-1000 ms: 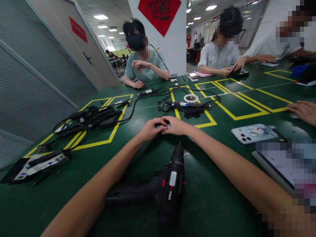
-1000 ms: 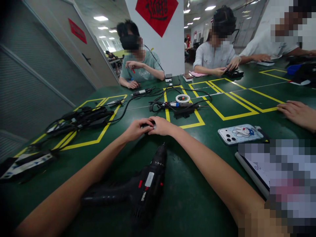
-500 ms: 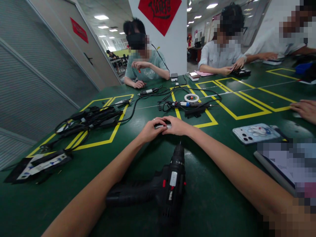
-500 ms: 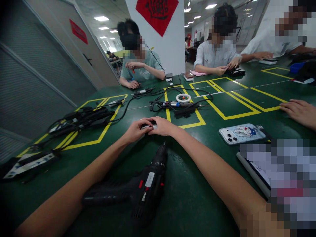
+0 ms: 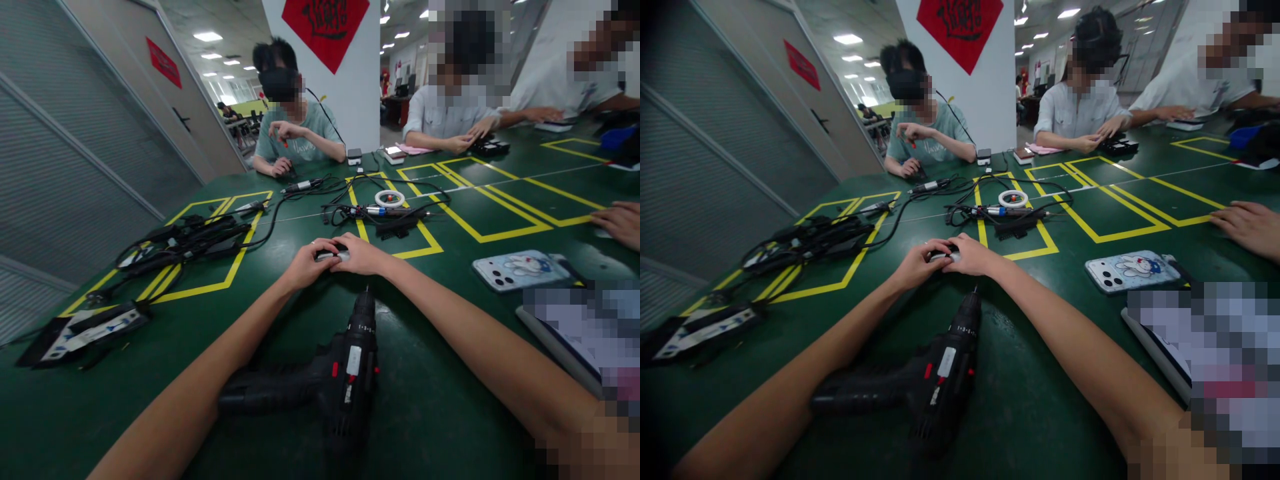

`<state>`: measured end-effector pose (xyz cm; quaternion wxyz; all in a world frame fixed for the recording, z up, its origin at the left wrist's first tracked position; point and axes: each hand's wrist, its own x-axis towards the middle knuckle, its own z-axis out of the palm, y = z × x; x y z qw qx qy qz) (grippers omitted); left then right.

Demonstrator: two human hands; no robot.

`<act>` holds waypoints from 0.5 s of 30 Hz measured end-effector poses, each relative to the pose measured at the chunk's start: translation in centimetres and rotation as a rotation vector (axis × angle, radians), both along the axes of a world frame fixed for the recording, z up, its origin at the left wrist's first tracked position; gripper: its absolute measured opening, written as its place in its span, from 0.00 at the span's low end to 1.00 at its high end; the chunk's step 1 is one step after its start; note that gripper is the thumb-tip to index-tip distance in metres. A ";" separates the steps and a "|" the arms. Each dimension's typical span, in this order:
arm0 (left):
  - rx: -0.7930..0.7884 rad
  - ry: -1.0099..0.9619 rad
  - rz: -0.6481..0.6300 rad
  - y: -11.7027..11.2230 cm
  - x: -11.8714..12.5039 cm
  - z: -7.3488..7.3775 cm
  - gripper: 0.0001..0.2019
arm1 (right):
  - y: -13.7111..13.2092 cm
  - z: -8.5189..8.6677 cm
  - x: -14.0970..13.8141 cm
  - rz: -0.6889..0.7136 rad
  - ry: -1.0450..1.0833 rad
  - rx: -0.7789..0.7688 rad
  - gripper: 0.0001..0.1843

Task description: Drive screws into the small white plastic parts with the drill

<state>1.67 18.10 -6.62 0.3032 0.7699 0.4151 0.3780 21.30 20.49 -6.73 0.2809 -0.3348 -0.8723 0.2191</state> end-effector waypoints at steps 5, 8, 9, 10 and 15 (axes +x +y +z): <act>-0.017 0.014 0.000 -0.1 0.0 0.3 0.12 | 0.0 0.1 0.0 -0.006 -0.007 0.002 0.35; -0.019 0.020 -0.005 -0.1 -0.1 0.4 0.12 | 0.0 0.1 0.0 -0.003 -0.013 0.001 0.35; -0.020 0.022 -0.006 -0.1 -0.1 0.5 0.12 | 0.0 0.1 0.0 -0.002 -0.017 0.001 0.35; -0.021 0.024 -0.007 -0.1 -0.1 0.5 0.12 | 0.1 0.1 0.0 0.000 -0.019 0.001 0.35; -0.044 0.027 0.026 -0.1 -0.1 0.6 0.14 | -0.1 0.2 -0.1 -0.006 -0.025 0.004 0.33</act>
